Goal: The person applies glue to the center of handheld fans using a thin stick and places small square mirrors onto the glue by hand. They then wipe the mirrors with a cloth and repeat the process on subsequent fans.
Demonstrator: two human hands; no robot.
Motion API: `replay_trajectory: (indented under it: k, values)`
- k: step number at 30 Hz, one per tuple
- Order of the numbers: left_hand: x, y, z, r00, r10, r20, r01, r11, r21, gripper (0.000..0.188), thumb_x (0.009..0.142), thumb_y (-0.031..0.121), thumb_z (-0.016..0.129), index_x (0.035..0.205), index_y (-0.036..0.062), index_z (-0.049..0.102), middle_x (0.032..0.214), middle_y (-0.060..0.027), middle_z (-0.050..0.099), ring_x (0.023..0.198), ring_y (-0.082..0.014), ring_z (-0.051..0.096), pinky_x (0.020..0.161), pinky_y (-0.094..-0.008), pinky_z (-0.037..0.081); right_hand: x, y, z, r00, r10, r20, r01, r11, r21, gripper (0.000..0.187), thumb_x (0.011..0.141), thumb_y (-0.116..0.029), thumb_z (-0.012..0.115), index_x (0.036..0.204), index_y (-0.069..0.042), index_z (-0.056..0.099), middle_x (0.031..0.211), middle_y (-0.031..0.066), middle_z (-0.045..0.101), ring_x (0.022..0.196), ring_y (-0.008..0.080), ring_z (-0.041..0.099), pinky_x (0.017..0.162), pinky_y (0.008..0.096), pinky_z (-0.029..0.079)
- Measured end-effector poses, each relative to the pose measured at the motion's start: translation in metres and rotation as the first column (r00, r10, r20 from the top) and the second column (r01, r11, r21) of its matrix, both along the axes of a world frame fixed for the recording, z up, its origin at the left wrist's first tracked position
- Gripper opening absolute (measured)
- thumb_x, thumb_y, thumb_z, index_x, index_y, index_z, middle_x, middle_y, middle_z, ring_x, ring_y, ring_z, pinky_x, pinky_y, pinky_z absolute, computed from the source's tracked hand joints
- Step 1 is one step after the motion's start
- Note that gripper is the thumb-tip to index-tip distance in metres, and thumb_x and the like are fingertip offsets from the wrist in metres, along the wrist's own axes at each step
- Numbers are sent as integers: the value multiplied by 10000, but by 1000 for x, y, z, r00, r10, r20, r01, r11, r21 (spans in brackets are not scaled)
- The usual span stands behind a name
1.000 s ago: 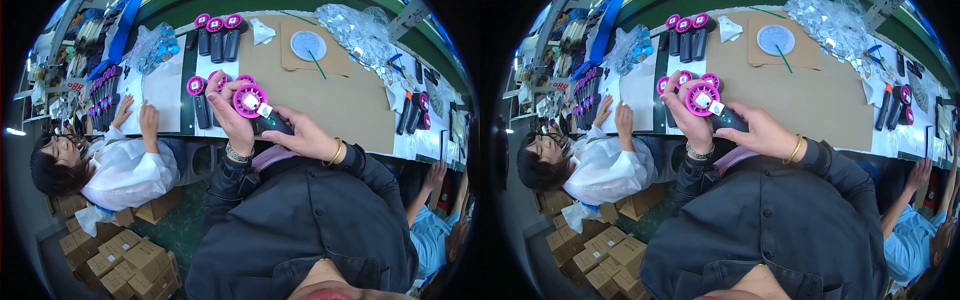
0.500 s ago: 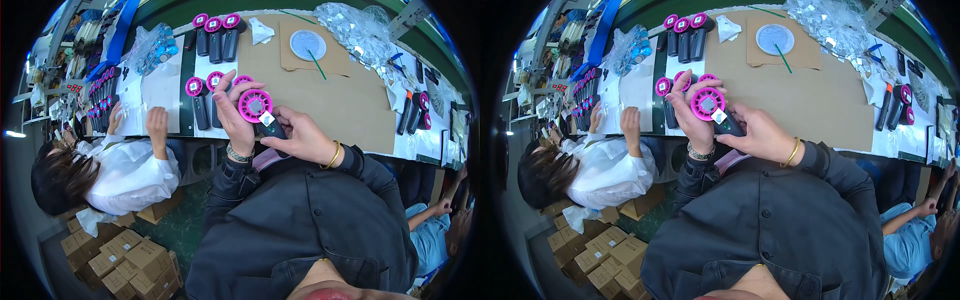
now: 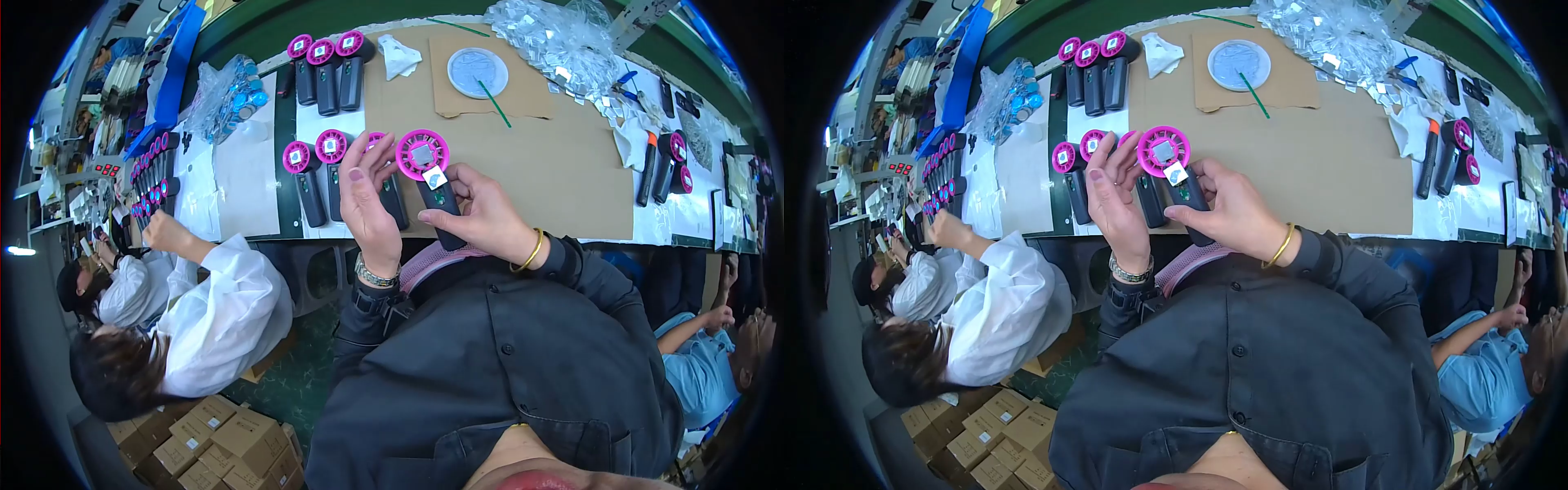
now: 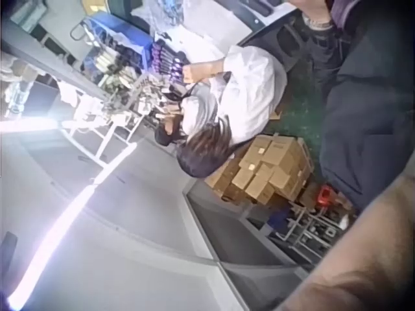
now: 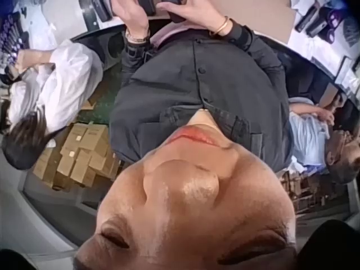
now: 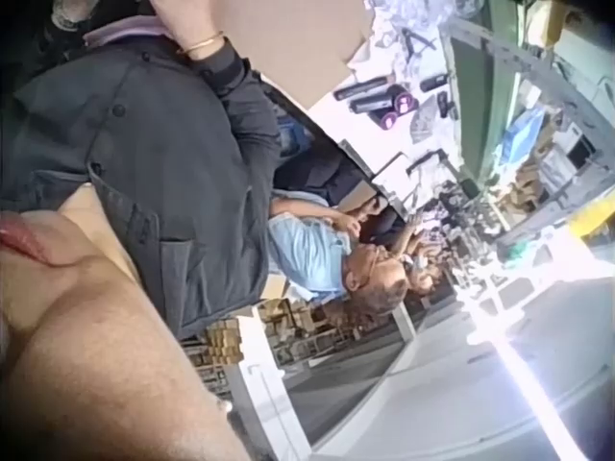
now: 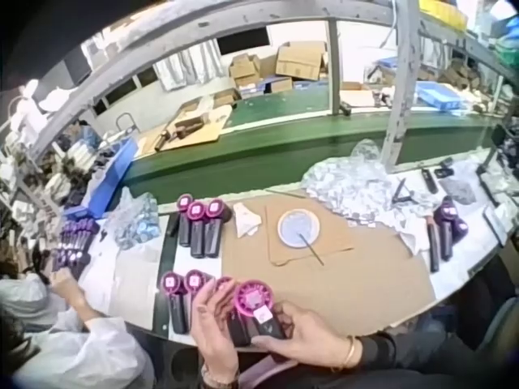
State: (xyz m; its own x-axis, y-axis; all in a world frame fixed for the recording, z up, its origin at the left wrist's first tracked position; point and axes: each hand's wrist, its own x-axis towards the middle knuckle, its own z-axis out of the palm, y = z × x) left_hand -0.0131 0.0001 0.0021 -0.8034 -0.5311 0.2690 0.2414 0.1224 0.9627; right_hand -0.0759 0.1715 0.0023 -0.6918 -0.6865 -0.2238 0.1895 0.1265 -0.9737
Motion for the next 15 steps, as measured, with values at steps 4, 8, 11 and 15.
replay_trajectory:
  k: [4,8,11,15]
  values:
    - [4,3,-2,1000,-13,5,13,998,66,521,1215,307,384,1582,-59,439,1439,-284,656,1351,-314,657,1129,-392,523,-1,-1,-7,1000,-2,-12,2,999,45,591,908,-184,937,1324,68,600,1055,43,681,887,54,631,727,237,542]
    - [6,-1,-6,999,-22,38,22,1000,13,479,1164,137,503,1596,-54,418,1485,-283,621,1365,-301,646,1129,-404,533,4,-7,-12,998,-34,-59,35,999,19,598,905,-169,932,1337,73,596,1054,57,701,897,82,642,754,259,549]
    - [7,-1,0,998,-41,41,41,999,1,508,1113,59,569,1591,-41,430,1472,-254,637,1341,-275,653,1105,-393,547,4,-6,-11,993,-3,-119,4,1000,14,612,896,-172,930,1349,69,597,1065,73,718,906,97,648,781,277,560]
    - [11,-5,9,991,-95,94,91,995,46,609,1042,-27,636,1604,-33,404,1476,-232,618,1318,-252,657,1081,-379,569,2,-4,1,979,65,-196,-47,994,98,635,879,-184,925,1372,52,601,1076,116,747,918,138,683,821,313,577]
